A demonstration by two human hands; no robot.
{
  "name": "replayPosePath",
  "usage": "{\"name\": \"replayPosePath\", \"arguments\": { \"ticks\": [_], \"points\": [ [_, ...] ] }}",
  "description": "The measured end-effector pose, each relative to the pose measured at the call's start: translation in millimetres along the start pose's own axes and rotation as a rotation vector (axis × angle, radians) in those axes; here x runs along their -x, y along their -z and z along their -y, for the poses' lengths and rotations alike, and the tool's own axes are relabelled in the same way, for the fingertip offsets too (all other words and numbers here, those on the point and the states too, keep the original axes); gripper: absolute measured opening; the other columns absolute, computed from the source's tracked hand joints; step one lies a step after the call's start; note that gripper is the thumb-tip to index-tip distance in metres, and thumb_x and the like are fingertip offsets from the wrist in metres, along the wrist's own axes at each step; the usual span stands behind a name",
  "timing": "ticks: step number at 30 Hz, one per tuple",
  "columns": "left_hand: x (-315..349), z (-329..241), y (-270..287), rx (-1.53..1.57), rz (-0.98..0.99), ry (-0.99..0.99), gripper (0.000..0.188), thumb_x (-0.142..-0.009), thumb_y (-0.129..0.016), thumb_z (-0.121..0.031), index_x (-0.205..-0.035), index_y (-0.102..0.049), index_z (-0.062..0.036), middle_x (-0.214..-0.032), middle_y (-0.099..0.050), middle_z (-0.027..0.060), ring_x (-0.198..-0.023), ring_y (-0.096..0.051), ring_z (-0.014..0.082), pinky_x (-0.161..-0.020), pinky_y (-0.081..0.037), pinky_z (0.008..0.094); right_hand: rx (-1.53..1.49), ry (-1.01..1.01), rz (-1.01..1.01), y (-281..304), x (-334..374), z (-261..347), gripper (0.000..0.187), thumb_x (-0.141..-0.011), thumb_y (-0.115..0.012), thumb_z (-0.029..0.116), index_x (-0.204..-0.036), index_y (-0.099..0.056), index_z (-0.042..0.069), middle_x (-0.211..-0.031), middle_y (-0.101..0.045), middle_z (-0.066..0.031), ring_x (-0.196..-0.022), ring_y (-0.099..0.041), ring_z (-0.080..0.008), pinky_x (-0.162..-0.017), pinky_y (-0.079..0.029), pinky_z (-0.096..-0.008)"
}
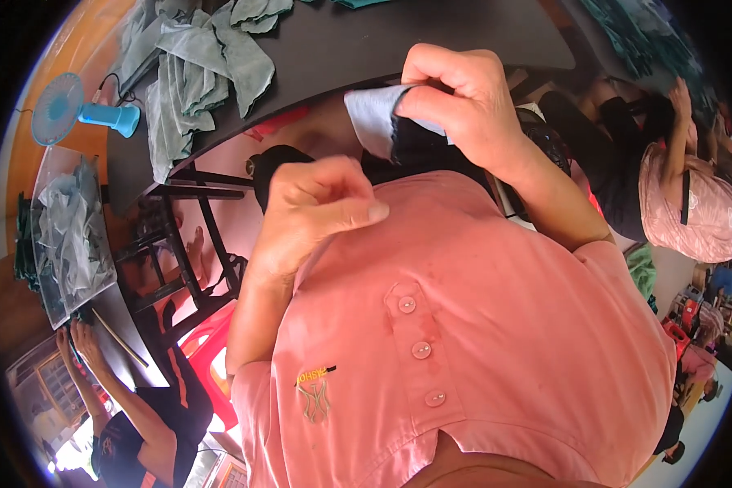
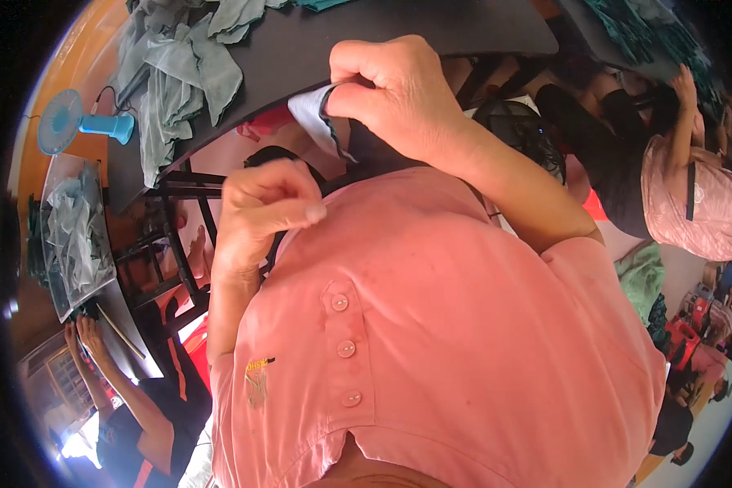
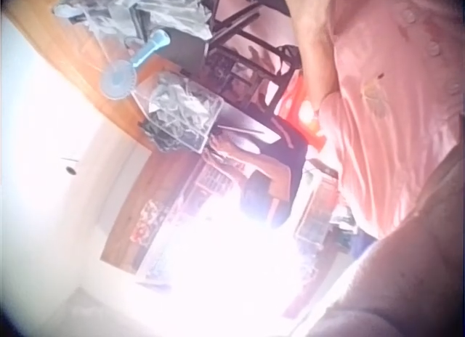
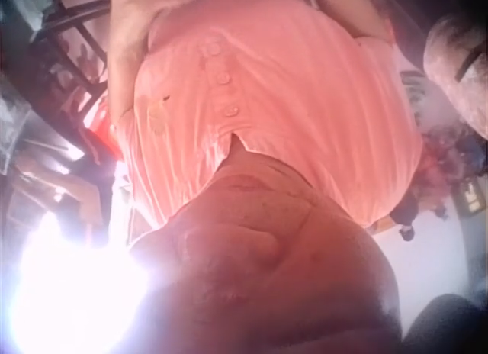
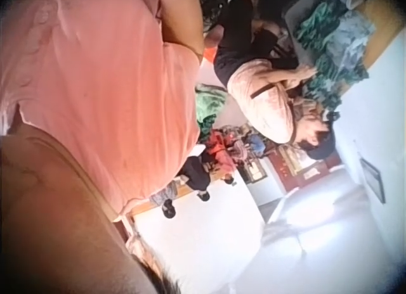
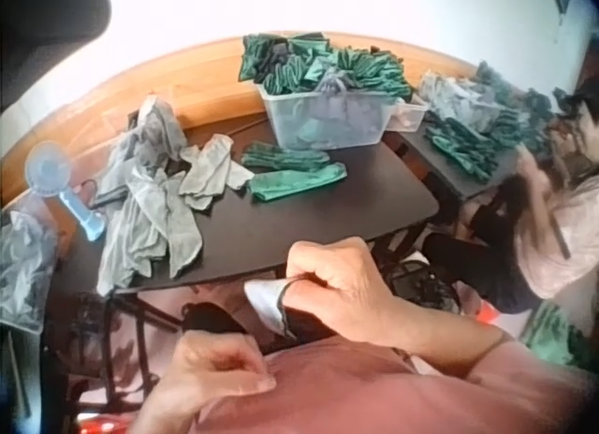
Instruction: The recorder is turning small fabric pieces or tubes right-side out as part of a manufacturing process.
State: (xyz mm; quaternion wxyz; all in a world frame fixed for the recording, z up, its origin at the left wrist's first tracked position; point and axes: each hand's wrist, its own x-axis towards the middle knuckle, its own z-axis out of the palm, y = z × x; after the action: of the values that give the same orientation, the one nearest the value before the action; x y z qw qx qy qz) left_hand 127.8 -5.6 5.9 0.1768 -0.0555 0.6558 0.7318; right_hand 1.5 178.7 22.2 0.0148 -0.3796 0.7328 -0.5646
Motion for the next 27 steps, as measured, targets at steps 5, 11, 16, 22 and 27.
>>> {"name": "replayPosePath", "arguments": {
  "ticks": [5, 11, 16, 22, 27],
  "points": [
    [-27.9, -15.1, -15.6, -0.684, -0.563, -0.823, 0.051, -0.059, -0.087, -0.011, -0.103, -0.062, -0.0031, -0.085, -0.060, 0.0073, -0.073, -0.059, 0.0211, -0.068, -0.048, 0.0320, -0.024, -0.104, -0.041, 3.4, -6.5, 8.0, 0.025, -0.078, -0.070, 0.015, -0.064, -0.055, 0.001, -0.050, -0.045, -0.0023, -0.048, -0.039, -0.0068, -0.045, -0.031, -0.0276],
    [-60.7, -50.2, 13.5, -0.497, -0.533, -0.525, 0.023, -0.074, -0.068, -0.005, -0.096, -0.067, 0.0023, -0.089, -0.066, 0.0153, -0.080, -0.062, 0.0239, -0.074, -0.050, 0.0353, -0.219, -0.229, -0.135, 16.2, -10.5, 3.6, 0.027, -0.078, -0.072, 0.013, -0.060, -0.054, 0.003, -0.053, -0.045, 0.0037, -0.052, -0.038, -0.0030, -0.045, -0.029, -0.0249],
    [-105.0, -67.7, 45.9, -1.083, -0.967, -1.045, 0.025, -0.075, -0.074, -0.012, -0.097, -0.070, -0.0011, -0.089, -0.068, 0.0063, -0.078, -0.059, 0.0122, -0.070, -0.048, 0.0266, -0.145, -0.275, -0.142, -0.9, -4.5, -35.2, 0.036, -0.073, -0.074, 0.017, -0.059, -0.047, -0.002, -0.052, -0.035, -0.0035, -0.051, -0.034, -0.0078, -0.047, -0.030, -0.0313],
    [-73.6, -36.6, -2.6, -0.147, -0.430, -0.270, 0.016, -0.083, -0.068, -0.008, -0.095, -0.069, 0.0021, -0.081, -0.068, 0.0081, -0.065, -0.061, 0.0124, -0.055, -0.046, 0.0236, 0.061, -0.286, -0.053, 1.1, 4.7, -35.4, 0.032, -0.072, -0.072, 0.017, -0.063, -0.047, 0.000, -0.052, -0.041, -0.0117, -0.048, -0.041, -0.0213, -0.048, -0.034, -0.0362],
    [-78.8, -40.3, -13.3, 0.084, -0.358, -0.171, 0.020, -0.086, -0.065, -0.011, -0.095, -0.068, 0.0065, -0.079, -0.067, 0.0107, -0.064, -0.062, 0.0148, -0.049, -0.045, 0.0238, 0.353, 0.187, -0.077, -0.5, 6.2, -38.3, 0.015, -0.070, -0.070, 0.011, -0.073, -0.056, 0.005, -0.073, -0.056, -0.0065, -0.062, -0.058, -0.0279, -0.052, -0.043, -0.0394]
  ]
}}
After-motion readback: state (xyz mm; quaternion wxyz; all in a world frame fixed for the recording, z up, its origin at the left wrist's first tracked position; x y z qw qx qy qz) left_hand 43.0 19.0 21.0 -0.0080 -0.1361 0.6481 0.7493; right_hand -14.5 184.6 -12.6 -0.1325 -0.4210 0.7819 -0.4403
